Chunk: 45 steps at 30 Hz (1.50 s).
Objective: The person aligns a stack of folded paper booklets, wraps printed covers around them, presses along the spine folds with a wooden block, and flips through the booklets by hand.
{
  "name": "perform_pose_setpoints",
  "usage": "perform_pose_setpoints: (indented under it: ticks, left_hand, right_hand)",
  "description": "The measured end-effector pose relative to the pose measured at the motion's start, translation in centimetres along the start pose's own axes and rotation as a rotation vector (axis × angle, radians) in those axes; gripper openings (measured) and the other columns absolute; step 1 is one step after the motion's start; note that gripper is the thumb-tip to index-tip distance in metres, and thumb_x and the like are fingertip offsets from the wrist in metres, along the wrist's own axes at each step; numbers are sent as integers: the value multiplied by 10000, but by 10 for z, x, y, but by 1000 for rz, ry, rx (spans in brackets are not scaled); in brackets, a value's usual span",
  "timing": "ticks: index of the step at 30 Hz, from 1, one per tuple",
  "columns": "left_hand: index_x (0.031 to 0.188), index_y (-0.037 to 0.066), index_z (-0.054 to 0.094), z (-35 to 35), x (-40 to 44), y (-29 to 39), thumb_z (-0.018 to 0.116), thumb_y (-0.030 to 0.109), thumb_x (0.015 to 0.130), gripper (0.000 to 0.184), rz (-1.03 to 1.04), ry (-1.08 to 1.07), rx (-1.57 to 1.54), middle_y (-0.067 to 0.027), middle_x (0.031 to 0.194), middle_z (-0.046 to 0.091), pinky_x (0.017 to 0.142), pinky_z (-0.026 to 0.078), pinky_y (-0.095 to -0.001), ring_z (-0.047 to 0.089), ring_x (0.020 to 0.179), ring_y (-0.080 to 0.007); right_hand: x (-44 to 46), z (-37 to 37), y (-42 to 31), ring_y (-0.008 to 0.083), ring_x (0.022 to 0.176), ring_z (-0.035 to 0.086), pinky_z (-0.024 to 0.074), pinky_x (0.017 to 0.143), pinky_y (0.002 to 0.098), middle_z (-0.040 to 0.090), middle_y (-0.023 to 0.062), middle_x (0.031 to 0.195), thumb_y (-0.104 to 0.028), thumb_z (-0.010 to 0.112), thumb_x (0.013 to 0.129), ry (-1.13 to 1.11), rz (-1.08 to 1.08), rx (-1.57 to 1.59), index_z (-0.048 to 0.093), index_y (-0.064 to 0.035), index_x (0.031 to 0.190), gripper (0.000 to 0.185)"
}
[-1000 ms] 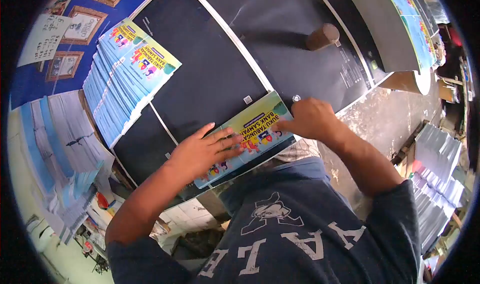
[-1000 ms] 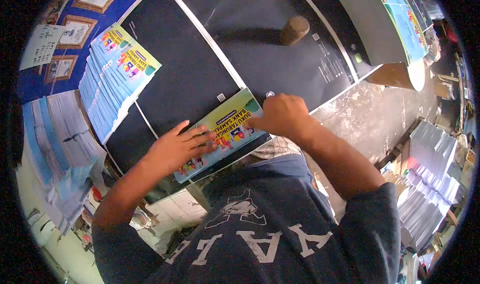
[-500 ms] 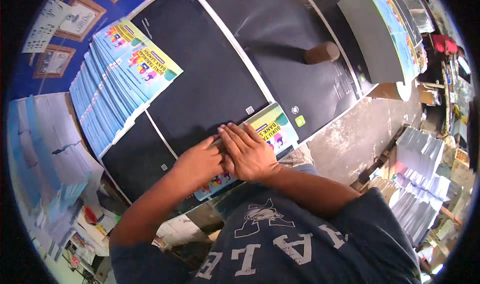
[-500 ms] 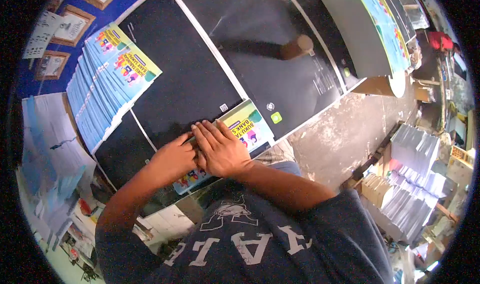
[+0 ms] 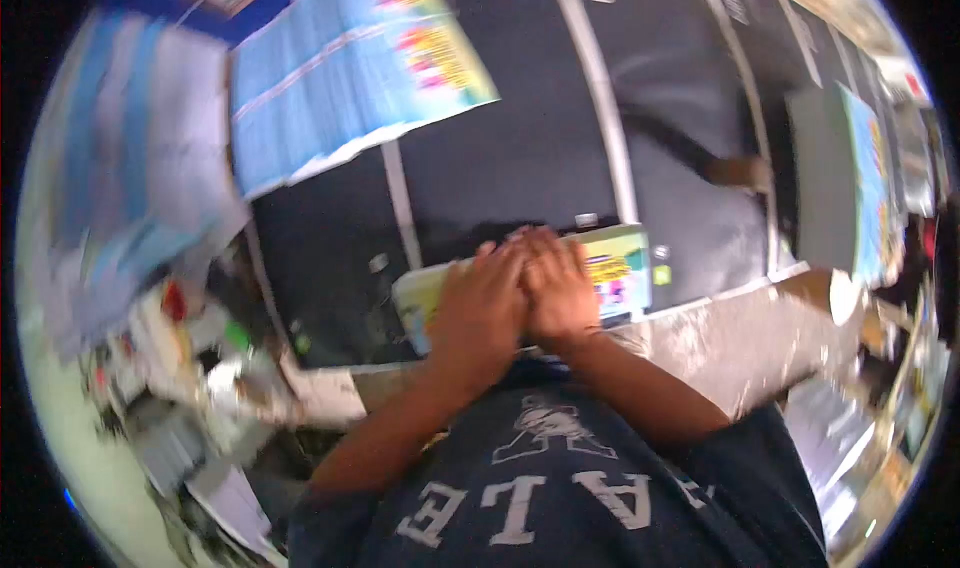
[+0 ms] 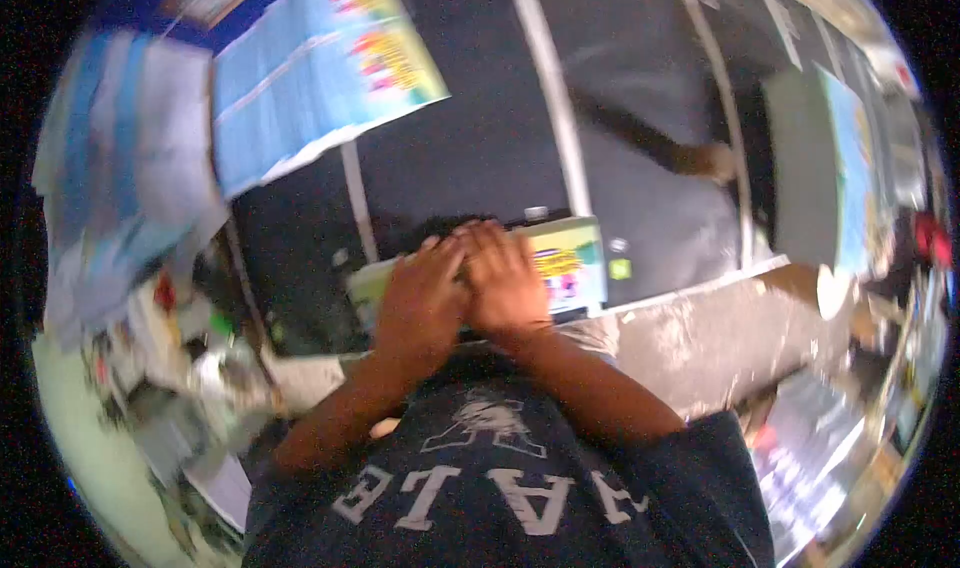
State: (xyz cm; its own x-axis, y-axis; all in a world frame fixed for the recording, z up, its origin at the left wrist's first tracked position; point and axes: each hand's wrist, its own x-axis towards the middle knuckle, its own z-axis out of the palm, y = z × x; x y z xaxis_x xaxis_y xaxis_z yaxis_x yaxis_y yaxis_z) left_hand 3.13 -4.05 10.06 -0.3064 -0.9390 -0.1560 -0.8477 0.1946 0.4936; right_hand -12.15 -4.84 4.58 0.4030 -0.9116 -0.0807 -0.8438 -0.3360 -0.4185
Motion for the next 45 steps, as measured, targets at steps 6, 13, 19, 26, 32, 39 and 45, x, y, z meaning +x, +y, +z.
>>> perform_pose_setpoints:
  ticks: [6,13,19,26,32,39,45]
  left_hand:
    - [1405,13,483,52,-11,-7,440,364,938,586,-136,256,105,-178,1495,438,1139,265,-553,380,1409,-331]
    - [1414,23,484,64,-10,-13,382,389,934,612,-192,218,24,-167,1498,442,1123,266,-587,394,1399,-338]
    - [1424,63,487,63,-9,-12,445,388,940,584,-261,129,33,-135,1533,407,1150,250,-549,339,1444,-298]
    - [1380,80,524,68,-4,-2,560,378,947,527,-227,217,174,-110,1512,443,1120,291,-563,402,1399,-323]
    - [1313,69,576,68,0,-2,534,356,967,452,-238,237,271,-147,1350,535,1072,347,-541,490,1287,-349]
    - [1324,35,536,65,0,-3,502,301,977,439,-98,282,321,-170,1337,508,1006,377,-545,500,1228,-372]
    - [1380,18,474,37,12,-8,504,217,957,468,94,104,370,-174,1465,438,1048,346,-519,418,1335,-356]
  right_hand:
    - [1,-1,-8,273,1429,329,195,1185,508,412,90,1511,-310,510,904,-41,-25,-128,426,-91,1464,608]
    - [12,7,-3,290,1425,322,194,1171,543,381,102,1515,-316,491,886,-100,-22,-119,417,-59,1461,635]
    - [0,11,3,321,1435,327,191,1184,547,403,160,1499,-246,492,890,-72,38,43,454,-9,1415,578]
    - [-20,-35,35,292,1442,347,197,1186,541,425,148,1518,-389,483,975,13,43,-71,427,-18,1456,609]
    - [-12,-19,41,242,1434,366,242,1151,559,468,106,1495,-571,616,836,108,66,-79,545,-52,1384,758]
    - [-13,-25,44,242,1413,391,262,1140,549,471,103,1489,-546,576,868,91,60,-27,533,-50,1386,718]
    - [-23,-23,45,241,1427,364,246,1161,513,436,111,1516,-519,515,913,189,39,-26,492,-40,1420,698]
